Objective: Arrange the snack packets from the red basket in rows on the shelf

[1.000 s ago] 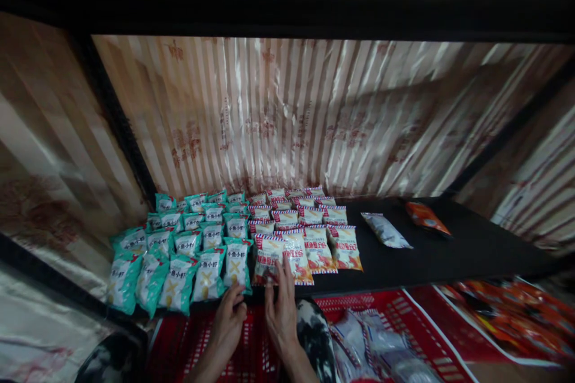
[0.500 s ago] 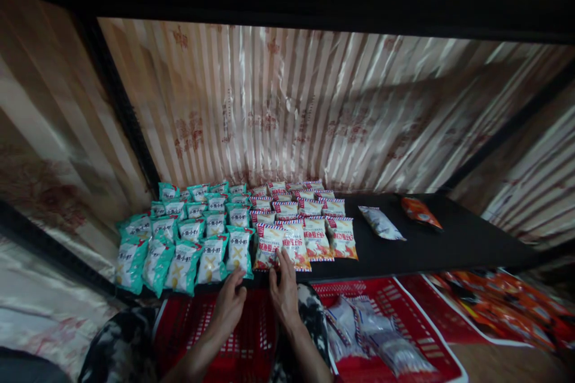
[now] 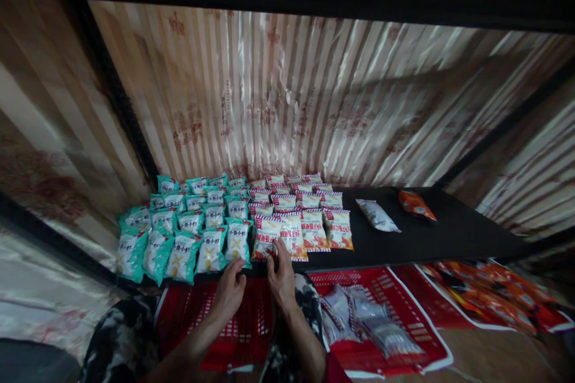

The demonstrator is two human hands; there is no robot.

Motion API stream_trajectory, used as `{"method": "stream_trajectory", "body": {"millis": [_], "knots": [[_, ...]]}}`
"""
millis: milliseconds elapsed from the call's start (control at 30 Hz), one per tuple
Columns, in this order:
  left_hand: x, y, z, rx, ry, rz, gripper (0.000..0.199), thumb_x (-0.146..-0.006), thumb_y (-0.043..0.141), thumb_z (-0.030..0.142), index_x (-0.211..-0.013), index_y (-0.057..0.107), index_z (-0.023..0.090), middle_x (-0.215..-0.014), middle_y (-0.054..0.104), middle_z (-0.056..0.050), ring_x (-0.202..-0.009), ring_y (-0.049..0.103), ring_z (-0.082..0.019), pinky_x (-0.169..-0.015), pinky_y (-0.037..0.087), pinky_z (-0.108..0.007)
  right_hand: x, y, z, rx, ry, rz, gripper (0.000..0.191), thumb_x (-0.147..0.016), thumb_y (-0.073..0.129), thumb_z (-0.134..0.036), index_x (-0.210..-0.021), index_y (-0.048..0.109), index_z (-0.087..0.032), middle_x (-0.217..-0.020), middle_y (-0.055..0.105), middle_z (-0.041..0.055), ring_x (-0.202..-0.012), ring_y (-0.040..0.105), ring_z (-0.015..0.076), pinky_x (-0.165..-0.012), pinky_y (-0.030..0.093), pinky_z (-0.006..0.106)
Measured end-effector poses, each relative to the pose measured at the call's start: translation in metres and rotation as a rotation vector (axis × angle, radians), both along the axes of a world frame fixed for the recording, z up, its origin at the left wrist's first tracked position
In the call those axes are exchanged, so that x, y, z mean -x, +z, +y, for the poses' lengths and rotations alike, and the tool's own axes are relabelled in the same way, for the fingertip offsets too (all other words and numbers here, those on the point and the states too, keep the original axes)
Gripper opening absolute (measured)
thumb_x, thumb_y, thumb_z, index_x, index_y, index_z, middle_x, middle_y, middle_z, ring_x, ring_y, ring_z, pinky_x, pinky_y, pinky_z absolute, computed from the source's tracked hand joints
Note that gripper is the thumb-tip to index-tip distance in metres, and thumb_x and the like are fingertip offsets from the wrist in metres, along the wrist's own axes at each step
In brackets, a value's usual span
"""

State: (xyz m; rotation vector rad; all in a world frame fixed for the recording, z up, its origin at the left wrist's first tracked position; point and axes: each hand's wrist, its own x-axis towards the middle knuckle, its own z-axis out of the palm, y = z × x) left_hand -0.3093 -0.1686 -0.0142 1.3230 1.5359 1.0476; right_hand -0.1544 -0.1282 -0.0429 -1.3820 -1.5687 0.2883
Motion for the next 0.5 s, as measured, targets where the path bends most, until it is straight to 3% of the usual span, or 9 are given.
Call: {"method": "stream_trajectory", "body": {"millis": [267,500], "knots": [[0.003,-0.014,0.002,-0.028,0.015,0.053,0.040,-0.071,0.045,0.010,-0.108,0.060,0.016,-0.123,0.057,-0.011,-0.112,0.055,-0.020,-0.095,0.045,-0.037,-0.001,0.001,0.007,-0.047,0.032,-0.005,0.043,-0.086,0.042,-0.026,-0.127,0.049,-0.016,-0.131,0.052,0.0142,-0.124,0.046,0.0236,-0.102,0.037,0.048],[0.005,-0.013,0.004,-0.032,-0.028,0.157,0.036,-0.073,0.043,0.009,-0.103,0.062,0.016,-0.125,0.056,-0.010,-0.119,0.049,-0.018,-0.100,0.041,-0.036,0.000,-0.001,0.009,-0.041,0.018,0.019,0.040,-0.086,0.043,-0.026,-0.124,0.053,-0.016,-0.127,0.055,0.0139,-0.121,0.049,0.0233,-0.101,0.039,0.047]]}}
